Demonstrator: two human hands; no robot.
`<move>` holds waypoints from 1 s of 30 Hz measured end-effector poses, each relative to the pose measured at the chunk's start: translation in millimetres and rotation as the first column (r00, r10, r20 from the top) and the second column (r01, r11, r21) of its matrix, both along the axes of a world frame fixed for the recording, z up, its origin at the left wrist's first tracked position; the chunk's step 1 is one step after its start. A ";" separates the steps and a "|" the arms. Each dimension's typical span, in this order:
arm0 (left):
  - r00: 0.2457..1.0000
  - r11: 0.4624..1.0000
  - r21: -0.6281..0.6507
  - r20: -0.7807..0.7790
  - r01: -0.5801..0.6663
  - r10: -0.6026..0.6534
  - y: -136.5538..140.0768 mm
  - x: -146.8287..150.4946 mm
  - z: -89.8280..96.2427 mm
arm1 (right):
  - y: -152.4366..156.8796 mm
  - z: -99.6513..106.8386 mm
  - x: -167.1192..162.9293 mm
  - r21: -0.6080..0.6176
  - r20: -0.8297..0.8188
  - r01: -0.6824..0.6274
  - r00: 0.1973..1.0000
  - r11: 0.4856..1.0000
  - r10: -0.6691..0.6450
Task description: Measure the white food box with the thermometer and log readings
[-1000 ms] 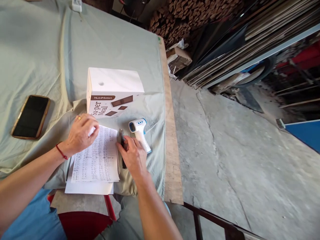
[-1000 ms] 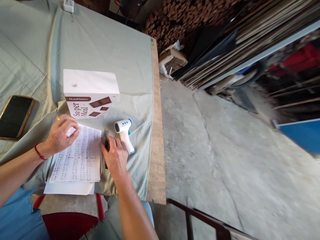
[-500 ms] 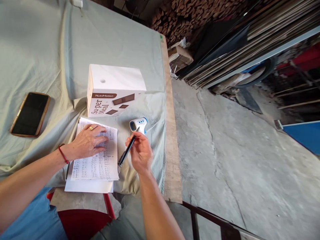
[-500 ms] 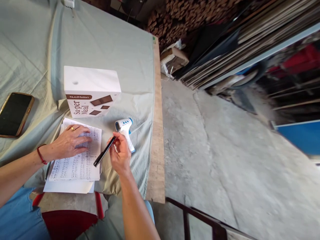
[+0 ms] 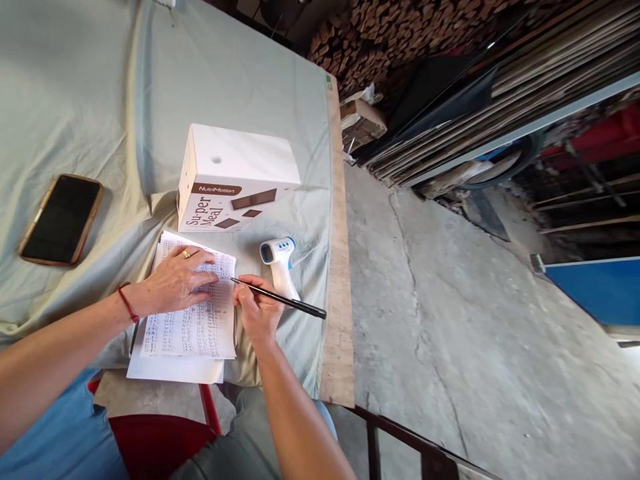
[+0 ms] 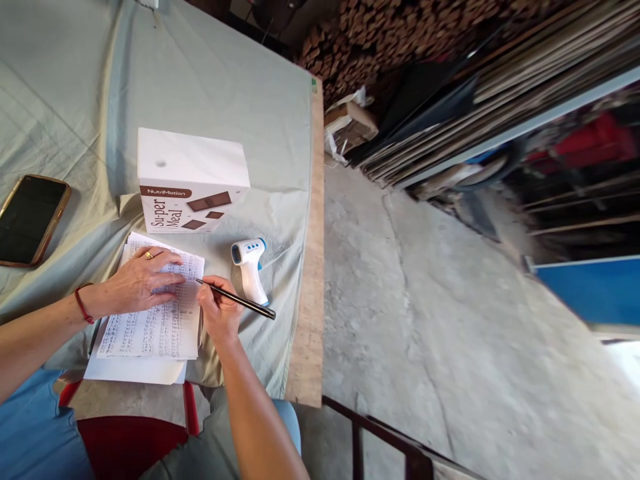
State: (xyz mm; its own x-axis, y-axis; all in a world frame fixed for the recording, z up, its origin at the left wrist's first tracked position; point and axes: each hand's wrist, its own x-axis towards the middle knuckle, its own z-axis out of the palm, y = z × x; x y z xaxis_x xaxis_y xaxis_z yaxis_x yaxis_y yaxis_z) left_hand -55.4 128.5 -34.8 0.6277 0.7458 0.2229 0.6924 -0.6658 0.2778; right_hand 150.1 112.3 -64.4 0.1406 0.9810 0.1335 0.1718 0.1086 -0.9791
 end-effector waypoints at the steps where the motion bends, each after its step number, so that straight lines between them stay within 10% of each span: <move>1: 1.000 1.000 0.001 0.003 0.002 -0.002 -0.1 0.1 -0.2 | 0.5 0.3 -0.1 -0.003 0.034 -0.010 0.999 1.000 0.010; 30: 1.000 0.999 -0.033 0.023 0.022 -0.022 0.8 -0.2 -3.3 | 2.3 6.3 -0.4 0.053 0.296 -0.071 0.954 0.996 0.053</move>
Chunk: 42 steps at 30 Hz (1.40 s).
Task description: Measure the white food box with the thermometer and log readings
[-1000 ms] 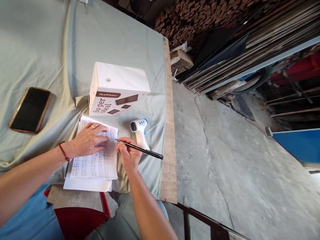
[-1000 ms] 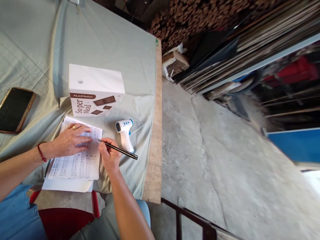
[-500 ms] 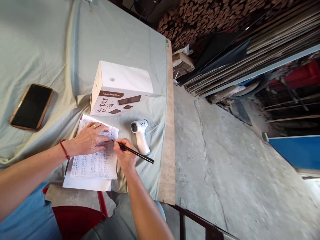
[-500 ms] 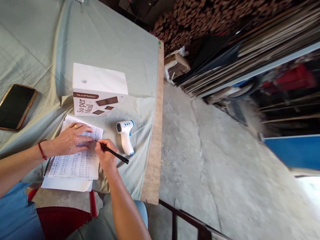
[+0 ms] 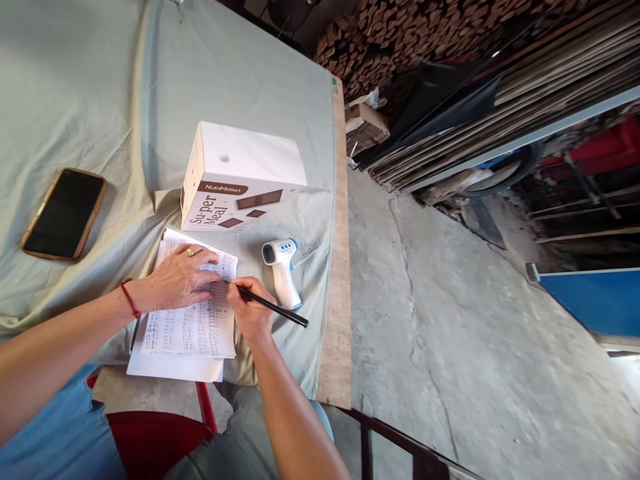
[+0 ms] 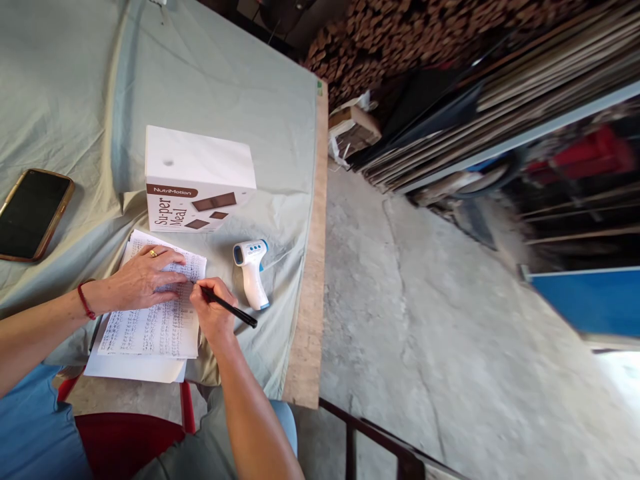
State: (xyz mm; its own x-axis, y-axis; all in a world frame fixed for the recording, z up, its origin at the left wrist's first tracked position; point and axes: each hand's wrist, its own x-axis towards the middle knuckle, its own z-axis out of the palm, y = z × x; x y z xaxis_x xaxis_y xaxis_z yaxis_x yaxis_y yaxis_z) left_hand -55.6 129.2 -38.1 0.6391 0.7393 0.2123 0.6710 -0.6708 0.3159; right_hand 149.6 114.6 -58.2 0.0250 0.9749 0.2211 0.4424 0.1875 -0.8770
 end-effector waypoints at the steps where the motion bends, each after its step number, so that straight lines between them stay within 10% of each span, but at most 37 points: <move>1: 1.000 1.000 0.000 -0.001 -0.001 0.001 0.0 0.0 0.2 | -0.1 -0.2 0.2 -0.005 -0.006 0.001 1.000 1.000 -0.001; 42: 1.000 1.000 0.007 -0.009 0.009 -0.009 0.2 -0.7 1.5 | -1.8 -2.3 0.0 -0.011 -0.038 0.077 0.996 0.997 -0.078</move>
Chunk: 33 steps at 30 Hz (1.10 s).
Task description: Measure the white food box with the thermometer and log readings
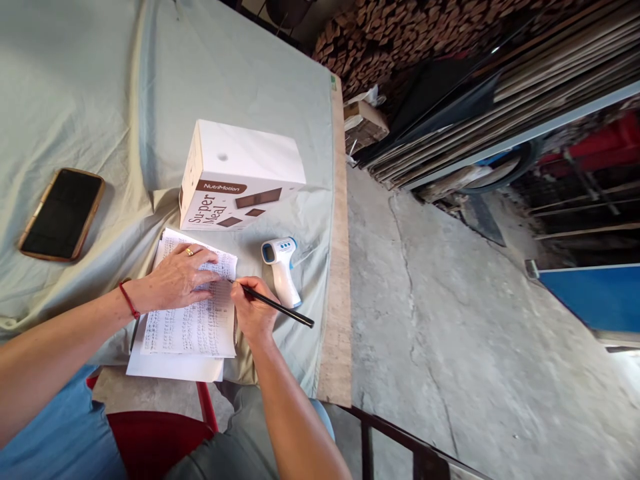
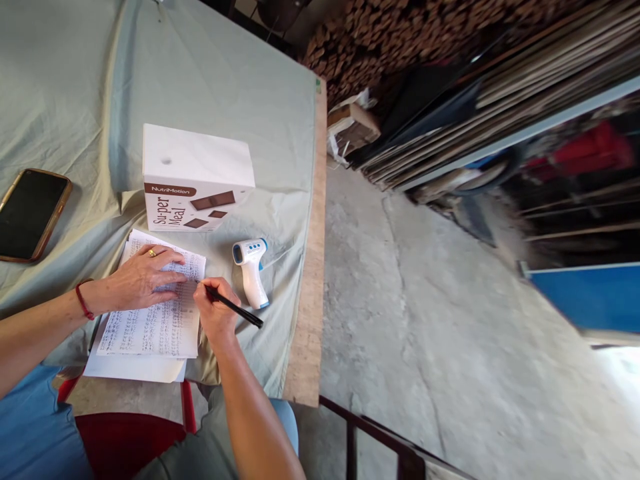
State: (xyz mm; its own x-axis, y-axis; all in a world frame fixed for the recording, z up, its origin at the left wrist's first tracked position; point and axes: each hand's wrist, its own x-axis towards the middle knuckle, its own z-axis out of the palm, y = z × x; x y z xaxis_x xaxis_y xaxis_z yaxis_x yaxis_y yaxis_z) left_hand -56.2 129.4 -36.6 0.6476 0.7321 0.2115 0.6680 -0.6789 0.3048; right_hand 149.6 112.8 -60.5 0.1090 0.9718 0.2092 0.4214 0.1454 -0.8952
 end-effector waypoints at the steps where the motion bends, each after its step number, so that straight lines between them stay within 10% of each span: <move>1: 1.000 1.000 0.001 0.000 0.000 0.000 0.0 0.0 -0.2 | 0.0 -0.2 0.0 -0.004 0.004 -0.004 1.000 1.000 0.004; 33: 1.000 1.000 0.001 -0.021 -0.002 0.002 0.5 -0.4 2.3 | 0.7 -1.7 1.5 0.018 0.007 -0.004 1.000 1.000 0.004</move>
